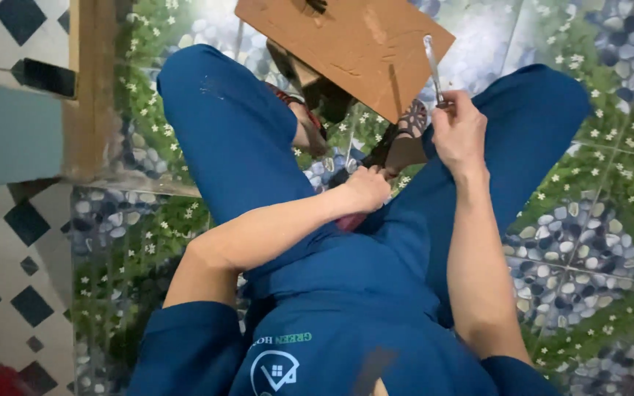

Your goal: Scraping the surface of a wooden board using a small blade and a hammer to refine the material.

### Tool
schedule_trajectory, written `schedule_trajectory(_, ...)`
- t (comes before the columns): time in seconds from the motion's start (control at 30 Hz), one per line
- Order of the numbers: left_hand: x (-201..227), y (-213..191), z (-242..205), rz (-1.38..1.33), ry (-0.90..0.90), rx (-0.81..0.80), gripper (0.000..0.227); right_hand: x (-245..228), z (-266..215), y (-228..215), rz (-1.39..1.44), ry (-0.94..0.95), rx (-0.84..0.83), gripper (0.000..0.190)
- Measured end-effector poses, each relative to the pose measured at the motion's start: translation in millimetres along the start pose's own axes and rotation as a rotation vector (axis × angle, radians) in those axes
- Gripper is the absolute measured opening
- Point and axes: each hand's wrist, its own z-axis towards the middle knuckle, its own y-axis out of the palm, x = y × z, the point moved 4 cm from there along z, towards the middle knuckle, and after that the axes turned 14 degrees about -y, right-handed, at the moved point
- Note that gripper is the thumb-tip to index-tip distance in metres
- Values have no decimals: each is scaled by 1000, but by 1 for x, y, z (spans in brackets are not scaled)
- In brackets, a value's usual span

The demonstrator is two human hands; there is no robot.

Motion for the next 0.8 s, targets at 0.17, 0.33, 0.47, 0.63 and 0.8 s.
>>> schedule_trajectory(0.17,-37,-62,-4,-274,-36,129,25,-33,-1,-3,77,99,9,22)
schedule_trajectory(0.33,-131,-145,13,-506,-198,509,24,-36,-2,0,17,86,-57,23)
schedule_trajectory(0.47,-212,-174,47,-658,-378,575,17,-56,24,15,-88,178,-247,21)
schedule_trajectory(0.63,-239,-194,69,-752,-425,626,11,-44,51,48,-66,185,-281,42)
schedule_trajectory(0.8,-231,-209,62,-705,-486,615,25,-42,49,51,-6,216,-312,46)
